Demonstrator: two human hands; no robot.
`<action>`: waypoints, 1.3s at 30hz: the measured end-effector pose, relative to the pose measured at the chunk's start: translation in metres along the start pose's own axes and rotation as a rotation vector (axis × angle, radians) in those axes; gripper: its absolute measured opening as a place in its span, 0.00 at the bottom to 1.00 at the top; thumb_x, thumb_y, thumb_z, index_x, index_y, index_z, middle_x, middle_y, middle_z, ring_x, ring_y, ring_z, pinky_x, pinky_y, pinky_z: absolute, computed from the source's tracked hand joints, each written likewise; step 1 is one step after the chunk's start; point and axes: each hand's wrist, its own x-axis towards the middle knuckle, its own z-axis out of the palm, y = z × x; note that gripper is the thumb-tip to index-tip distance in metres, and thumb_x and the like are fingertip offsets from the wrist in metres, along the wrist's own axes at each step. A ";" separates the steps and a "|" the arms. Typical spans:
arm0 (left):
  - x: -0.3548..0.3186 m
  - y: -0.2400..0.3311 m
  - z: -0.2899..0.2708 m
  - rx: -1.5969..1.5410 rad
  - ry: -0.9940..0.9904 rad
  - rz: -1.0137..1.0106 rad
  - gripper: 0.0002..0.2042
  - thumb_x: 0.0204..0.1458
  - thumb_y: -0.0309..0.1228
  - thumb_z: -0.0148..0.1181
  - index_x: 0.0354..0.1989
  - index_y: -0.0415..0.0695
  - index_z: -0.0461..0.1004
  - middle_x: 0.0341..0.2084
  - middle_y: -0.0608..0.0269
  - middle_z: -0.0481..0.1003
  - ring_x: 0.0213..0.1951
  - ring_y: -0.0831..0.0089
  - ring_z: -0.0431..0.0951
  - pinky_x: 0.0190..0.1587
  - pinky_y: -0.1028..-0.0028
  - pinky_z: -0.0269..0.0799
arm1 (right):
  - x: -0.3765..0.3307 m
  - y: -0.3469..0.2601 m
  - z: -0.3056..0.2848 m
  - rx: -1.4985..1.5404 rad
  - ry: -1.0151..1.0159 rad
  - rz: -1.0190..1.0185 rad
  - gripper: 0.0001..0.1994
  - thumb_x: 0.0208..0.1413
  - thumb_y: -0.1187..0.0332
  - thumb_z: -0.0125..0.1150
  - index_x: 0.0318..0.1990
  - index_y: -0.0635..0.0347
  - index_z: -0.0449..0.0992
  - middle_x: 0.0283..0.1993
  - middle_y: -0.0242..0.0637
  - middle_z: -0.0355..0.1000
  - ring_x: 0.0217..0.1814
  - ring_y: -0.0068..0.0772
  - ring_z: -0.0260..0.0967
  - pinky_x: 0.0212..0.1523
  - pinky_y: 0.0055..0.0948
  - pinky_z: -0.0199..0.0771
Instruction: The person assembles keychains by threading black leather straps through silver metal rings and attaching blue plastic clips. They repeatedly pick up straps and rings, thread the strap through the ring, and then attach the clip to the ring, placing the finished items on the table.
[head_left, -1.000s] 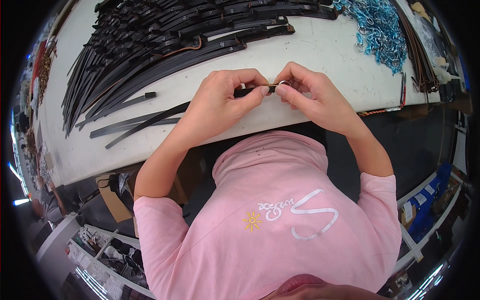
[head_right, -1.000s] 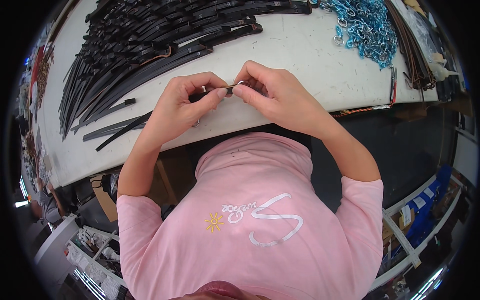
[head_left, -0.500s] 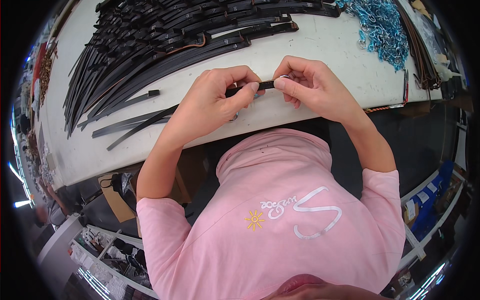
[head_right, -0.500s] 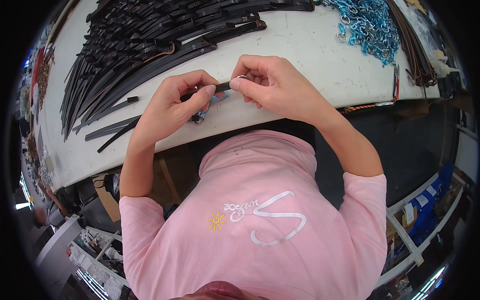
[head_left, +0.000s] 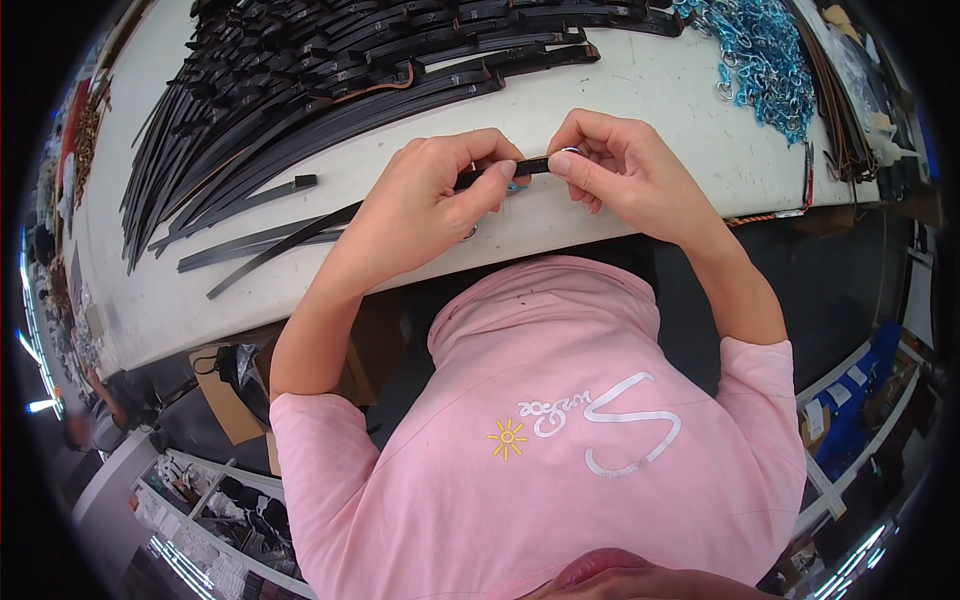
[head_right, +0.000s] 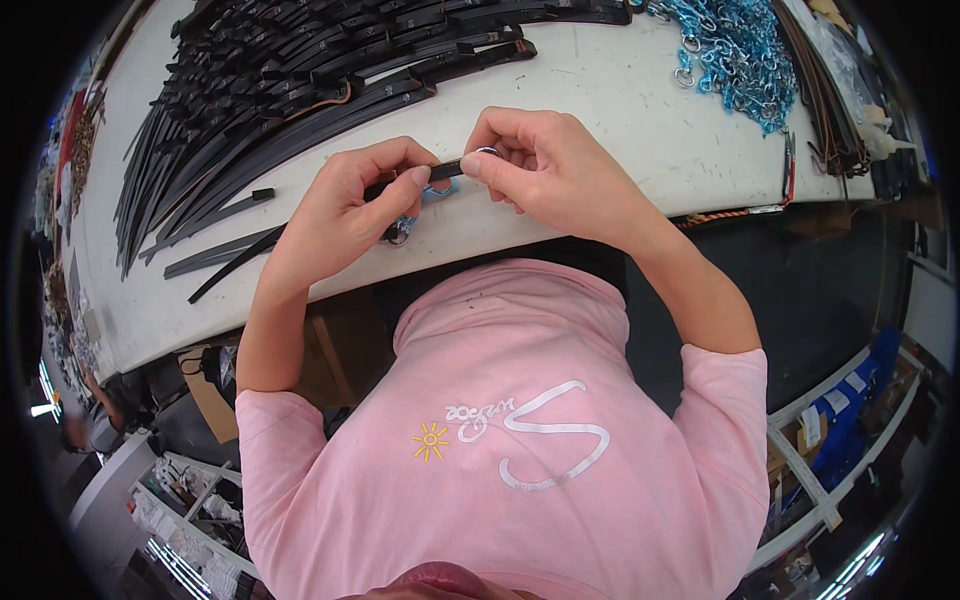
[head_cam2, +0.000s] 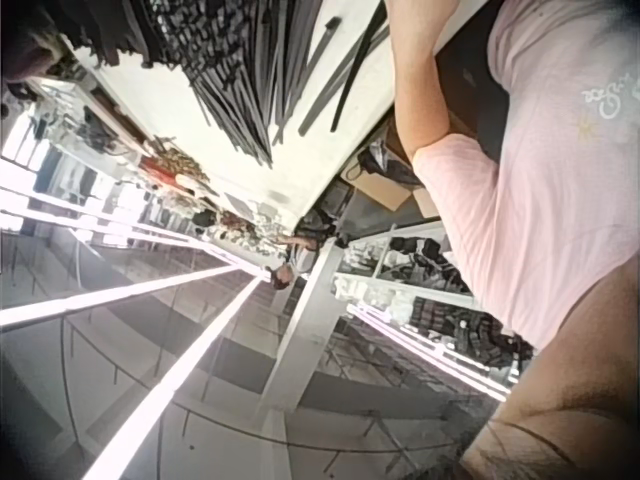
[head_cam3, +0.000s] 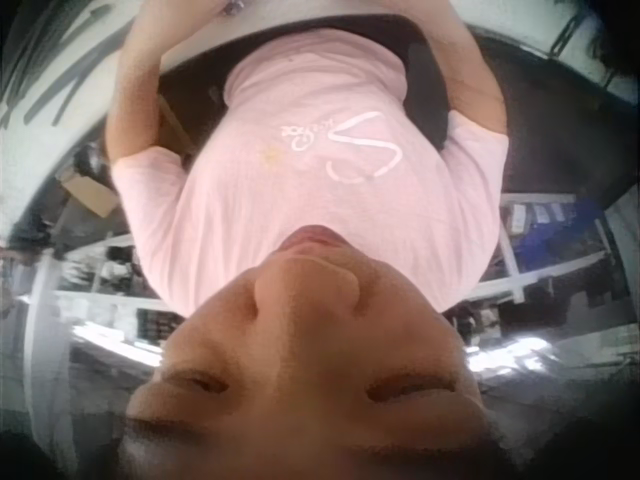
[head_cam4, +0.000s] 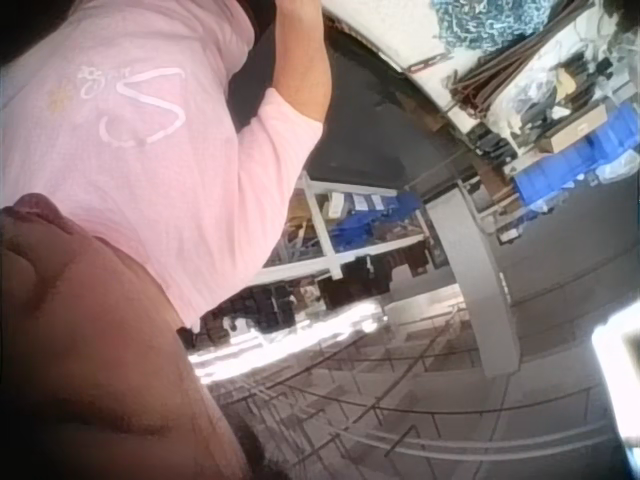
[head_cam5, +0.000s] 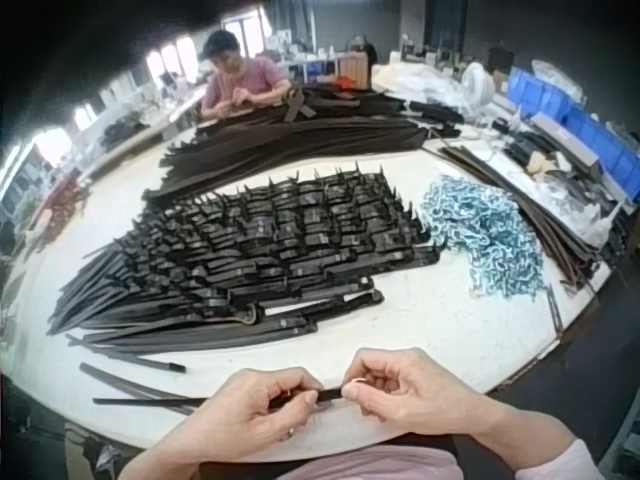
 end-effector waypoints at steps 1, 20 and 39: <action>0.000 0.000 0.000 0.019 0.007 0.018 0.09 0.63 0.30 0.55 0.39 0.36 0.77 0.22 0.72 0.72 0.26 0.87 0.66 0.27 0.81 0.64 | 0.000 0.000 0.000 0.011 0.002 -0.001 0.08 0.64 0.67 0.59 0.39 0.64 0.75 0.28 0.26 0.68 0.30 0.15 0.67 0.29 0.18 0.69; 0.019 -0.016 0.018 0.015 0.180 0.227 0.09 0.61 0.32 0.60 0.35 0.38 0.78 0.23 0.72 0.73 0.24 0.87 0.65 0.25 0.81 0.59 | -0.001 0.001 0.006 -0.013 0.130 -0.087 0.07 0.61 0.69 0.60 0.35 0.65 0.74 0.26 0.27 0.69 0.28 0.16 0.64 0.29 0.20 0.63; 0.006 -0.003 0.001 -0.119 0.020 0.079 0.12 0.65 0.32 0.52 0.41 0.35 0.79 0.23 0.71 0.71 0.28 0.86 0.66 0.31 0.81 0.62 | 0.000 -0.004 0.000 0.027 0.071 -0.084 0.07 0.62 0.70 0.58 0.37 0.66 0.73 0.28 0.28 0.68 0.30 0.17 0.64 0.32 0.20 0.65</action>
